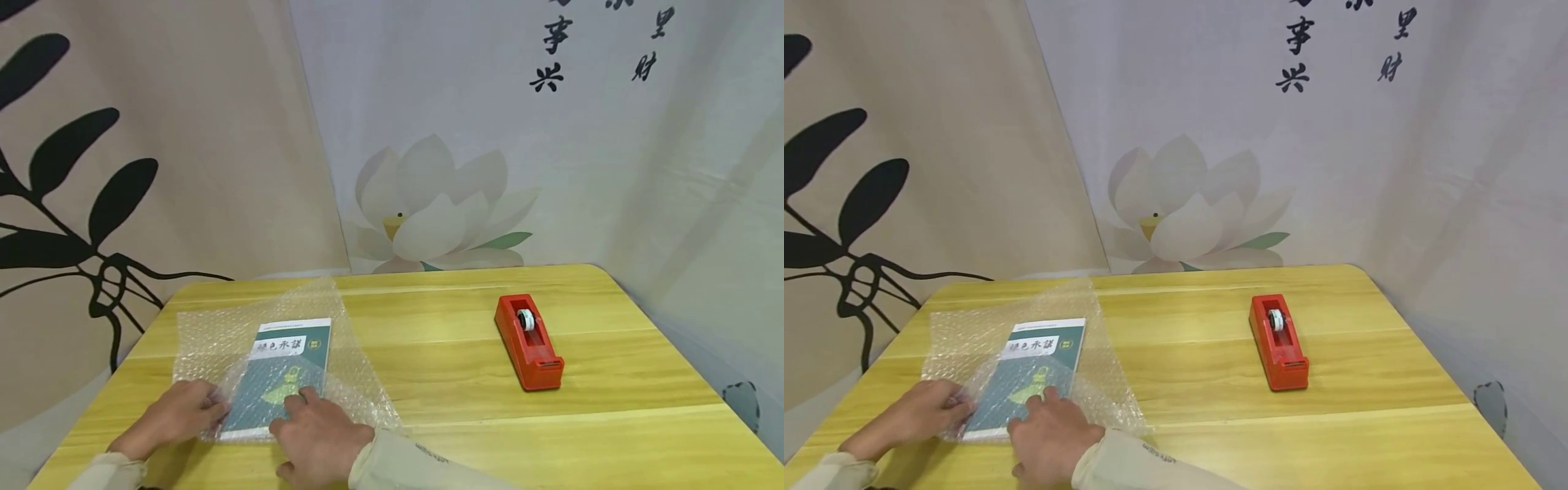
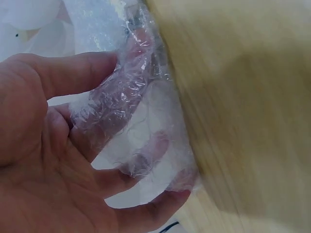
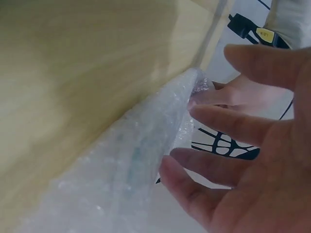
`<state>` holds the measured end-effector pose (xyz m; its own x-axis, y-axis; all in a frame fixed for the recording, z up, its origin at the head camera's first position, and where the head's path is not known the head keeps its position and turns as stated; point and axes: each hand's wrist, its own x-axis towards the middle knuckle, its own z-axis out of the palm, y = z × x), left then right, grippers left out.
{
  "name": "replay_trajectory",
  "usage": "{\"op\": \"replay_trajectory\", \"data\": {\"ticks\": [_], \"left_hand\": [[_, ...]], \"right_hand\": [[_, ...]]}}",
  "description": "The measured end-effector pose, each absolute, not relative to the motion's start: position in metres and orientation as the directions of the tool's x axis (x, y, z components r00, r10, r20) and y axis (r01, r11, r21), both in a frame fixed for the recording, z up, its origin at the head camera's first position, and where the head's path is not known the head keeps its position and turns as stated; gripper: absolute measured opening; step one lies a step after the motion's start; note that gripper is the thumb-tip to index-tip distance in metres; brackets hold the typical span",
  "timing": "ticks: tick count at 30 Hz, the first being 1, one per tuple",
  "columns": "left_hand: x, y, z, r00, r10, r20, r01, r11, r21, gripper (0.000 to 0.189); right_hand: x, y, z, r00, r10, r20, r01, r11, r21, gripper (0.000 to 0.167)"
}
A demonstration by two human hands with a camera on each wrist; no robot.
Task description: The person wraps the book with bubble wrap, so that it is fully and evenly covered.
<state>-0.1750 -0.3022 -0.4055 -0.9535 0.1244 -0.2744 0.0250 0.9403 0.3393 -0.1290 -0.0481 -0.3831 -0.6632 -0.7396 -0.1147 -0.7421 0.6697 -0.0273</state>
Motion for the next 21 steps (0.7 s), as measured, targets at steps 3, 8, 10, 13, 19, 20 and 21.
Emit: {"op": "replay_trajectory", "data": {"ticks": [3,8,10,13,19,20,21], "left_hand": [[-0.176,-0.302,-0.404,-0.954,0.136,-0.266,0.039,0.94,0.34,0.021],[-0.18,-0.299,-0.401,-0.943,0.124,-0.31,0.015,0.943,0.332,0.019],[-0.181,-0.298,-0.399,-0.939,0.12,-0.322,0.009,0.945,0.326,0.018],[-0.181,-0.296,-0.399,-0.938,0.118,-0.327,0.006,0.946,0.324,0.017],[-0.182,-0.299,-0.4,-0.937,0.126,-0.325,0.012,0.943,0.332,0.016],[-0.182,-0.299,-0.4,-0.939,0.128,-0.32,0.014,0.942,0.336,0.016],[-0.181,-0.3,-0.4,-0.94,0.133,-0.314,0.019,0.94,0.34,0.017]], "right_hand": [[-0.13,-0.049,-0.385,-0.681,-0.721,-0.128,-0.723,0.69,-0.038,0.032],[-0.134,-0.049,-0.388,-0.682,-0.716,-0.148,-0.719,0.693,-0.039,0.035],[-0.137,-0.048,-0.389,-0.678,-0.719,-0.151,-0.72,0.691,-0.055,0.036],[-0.14,-0.048,-0.391,-0.677,-0.719,-0.157,-0.718,0.692,-0.075,0.037],[-0.146,-0.048,-0.392,-0.676,-0.721,-0.155,-0.718,0.691,-0.081,0.04],[-0.147,-0.047,-0.392,-0.673,-0.723,-0.156,-0.72,0.689,-0.084,0.041],[-0.148,-0.047,-0.392,-0.67,-0.726,-0.156,-0.723,0.685,-0.088,0.042]]}}
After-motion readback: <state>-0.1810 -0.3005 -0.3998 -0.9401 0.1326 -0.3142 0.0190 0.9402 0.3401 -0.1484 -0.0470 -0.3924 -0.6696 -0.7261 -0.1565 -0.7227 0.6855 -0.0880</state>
